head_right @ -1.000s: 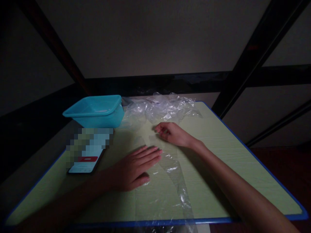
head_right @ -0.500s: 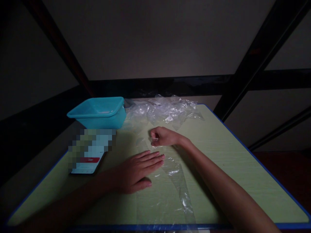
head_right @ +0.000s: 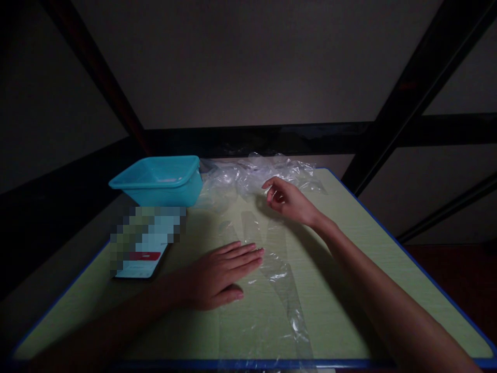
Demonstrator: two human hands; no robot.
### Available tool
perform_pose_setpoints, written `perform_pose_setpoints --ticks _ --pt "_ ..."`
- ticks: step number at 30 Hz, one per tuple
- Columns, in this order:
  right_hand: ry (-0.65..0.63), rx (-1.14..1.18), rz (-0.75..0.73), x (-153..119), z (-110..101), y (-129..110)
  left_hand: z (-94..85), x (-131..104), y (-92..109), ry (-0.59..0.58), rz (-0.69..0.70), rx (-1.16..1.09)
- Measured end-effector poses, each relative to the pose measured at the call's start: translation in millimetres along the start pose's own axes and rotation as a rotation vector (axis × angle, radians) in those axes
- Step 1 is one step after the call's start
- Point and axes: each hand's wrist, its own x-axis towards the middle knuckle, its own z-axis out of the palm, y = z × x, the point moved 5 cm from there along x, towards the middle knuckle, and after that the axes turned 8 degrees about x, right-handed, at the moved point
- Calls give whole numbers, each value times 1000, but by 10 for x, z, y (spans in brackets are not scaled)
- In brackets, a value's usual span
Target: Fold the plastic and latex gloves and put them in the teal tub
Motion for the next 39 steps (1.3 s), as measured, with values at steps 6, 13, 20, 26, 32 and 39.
perform_pose_setpoints --ticks 6,13,20,26,32,39 --pt "-36 -151 15 -329 49 33 -22 -5 11 9 5 -19" --pt "-169 -403 -95 -504 100 5 -173 -35 -127 163 -164 70" --pt "-236 -566 -54 -540 52 97 -251 -94 -406 296 -451 180" --pt "-191 -697 -49 -532 15 205 -113 -90 -505 190 -562 178" --pt "-157 -751 -116 -538 13 180 -61 -139 -653 252 -675 190" --pt "-265 -662 -229 -534 296 18 -151 -104 -494 426 -420 222"
